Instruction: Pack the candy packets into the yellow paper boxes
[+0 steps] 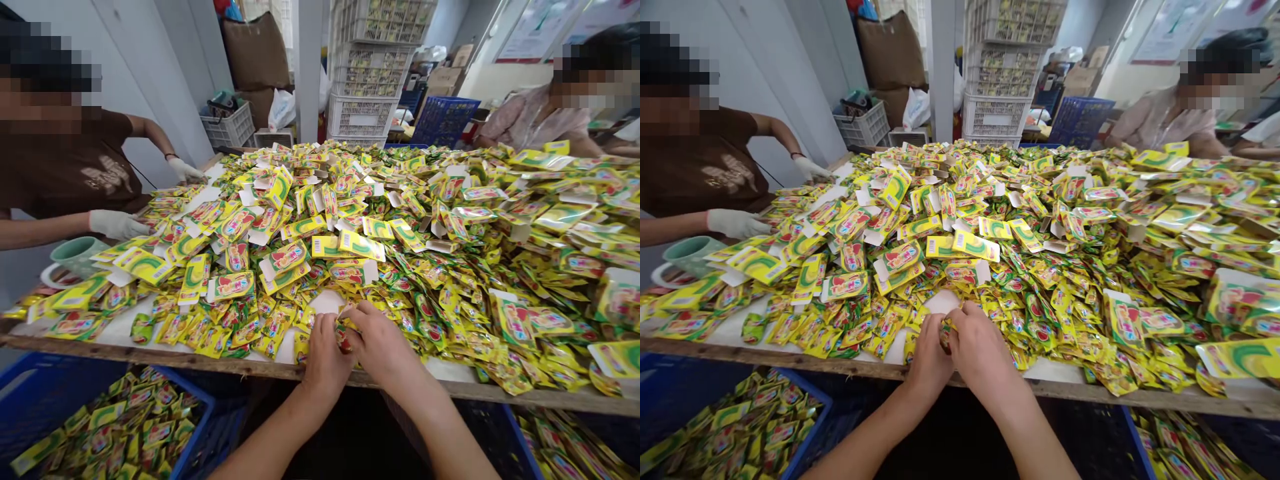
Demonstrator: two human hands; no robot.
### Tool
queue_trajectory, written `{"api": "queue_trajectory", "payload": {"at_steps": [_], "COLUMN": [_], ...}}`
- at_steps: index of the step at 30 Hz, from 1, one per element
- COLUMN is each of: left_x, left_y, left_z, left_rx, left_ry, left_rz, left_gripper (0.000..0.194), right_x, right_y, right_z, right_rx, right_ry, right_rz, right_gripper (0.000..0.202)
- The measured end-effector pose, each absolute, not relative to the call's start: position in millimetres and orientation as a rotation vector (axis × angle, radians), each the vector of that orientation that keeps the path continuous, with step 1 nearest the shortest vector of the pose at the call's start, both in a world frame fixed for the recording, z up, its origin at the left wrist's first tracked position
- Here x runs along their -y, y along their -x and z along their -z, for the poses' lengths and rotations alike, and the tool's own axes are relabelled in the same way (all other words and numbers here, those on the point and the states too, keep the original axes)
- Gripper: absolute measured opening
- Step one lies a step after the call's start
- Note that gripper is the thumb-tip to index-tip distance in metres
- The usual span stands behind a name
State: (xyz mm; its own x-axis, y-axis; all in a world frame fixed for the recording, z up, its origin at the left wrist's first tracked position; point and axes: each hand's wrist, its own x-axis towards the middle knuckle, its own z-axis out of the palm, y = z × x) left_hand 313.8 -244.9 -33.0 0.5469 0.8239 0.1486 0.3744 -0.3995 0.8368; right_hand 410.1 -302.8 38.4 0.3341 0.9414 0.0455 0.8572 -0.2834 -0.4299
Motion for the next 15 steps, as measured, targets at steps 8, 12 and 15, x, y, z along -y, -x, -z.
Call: {"api": "queue_trajectory", "payload": {"at_steps": [8,12,15], "left_x": [216.8,216.0,219.3], "left_y": [-278.1,-272.2,-271.1], "left_z": [22.2,24.9,28.5], "left_rx": [-0.494,-0.479,-0.533], "left_ry": [-1.461,-1.439,-1.492], "left_rz": [-0.521,-0.511,-0.518], "left_gripper": [0.016,0.021,0.024], "right_x": [306.1,299.7,299.1], "right_y": [-421.8,-416.3,-415.0], "right_z": [-45.1,-45.3,-43.6], "right_rx": [1.679,1.851,1.909], "right_ry": [1.980,1.836,1.805], "right_rz": [-0.236,-0.041,-0.182], "right_gripper": [0.021,0.021,0.020]}}
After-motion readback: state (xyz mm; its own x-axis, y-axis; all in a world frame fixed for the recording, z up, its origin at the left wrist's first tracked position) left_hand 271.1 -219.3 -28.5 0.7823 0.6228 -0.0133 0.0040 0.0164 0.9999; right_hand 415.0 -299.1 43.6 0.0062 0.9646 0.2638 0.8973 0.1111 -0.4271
